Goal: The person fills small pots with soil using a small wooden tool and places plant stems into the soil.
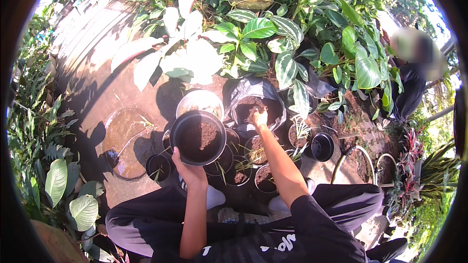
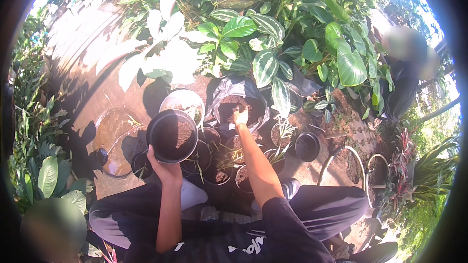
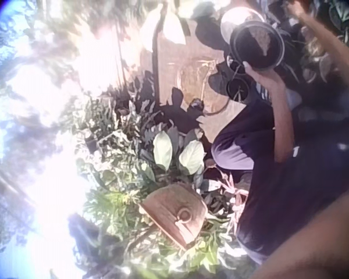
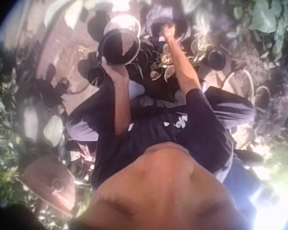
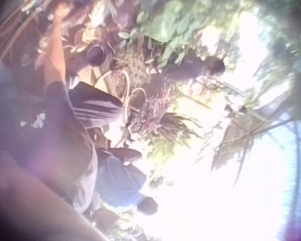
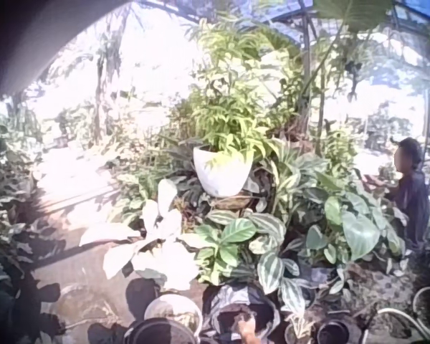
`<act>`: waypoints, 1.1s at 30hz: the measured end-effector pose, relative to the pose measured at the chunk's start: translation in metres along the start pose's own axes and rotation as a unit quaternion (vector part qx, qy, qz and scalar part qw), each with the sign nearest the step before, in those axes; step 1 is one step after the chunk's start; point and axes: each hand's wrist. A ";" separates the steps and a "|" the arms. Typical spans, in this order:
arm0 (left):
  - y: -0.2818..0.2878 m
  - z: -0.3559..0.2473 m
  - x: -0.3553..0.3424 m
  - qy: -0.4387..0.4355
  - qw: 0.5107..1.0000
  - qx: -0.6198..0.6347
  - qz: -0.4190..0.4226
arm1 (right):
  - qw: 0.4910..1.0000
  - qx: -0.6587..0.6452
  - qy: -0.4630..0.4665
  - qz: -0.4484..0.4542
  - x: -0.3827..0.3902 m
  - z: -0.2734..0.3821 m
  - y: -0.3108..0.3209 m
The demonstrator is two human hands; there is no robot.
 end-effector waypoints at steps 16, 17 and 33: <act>0.019 -0.008 0.005 -0.014 1.000 -0.005 -0.024 | 0.932 -0.299 -0.170 0.117 0.080 0.031 0.010; 0.020 -0.009 0.005 -0.016 0.999 -0.009 -0.031 | 0.935 -0.288 -0.169 0.123 0.088 0.037 0.008; 0.024 -0.001 0.001 0.011 0.998 -0.049 -0.045 | 0.913 -0.261 -0.192 0.249 0.194 0.175 0.045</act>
Point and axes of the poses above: each hand's wrist, its own x-axis away from the middle knuckle, its own y-axis out of the back of the hand, z = x × y, and after that the axes turned 11 degrees about -x, right-handed
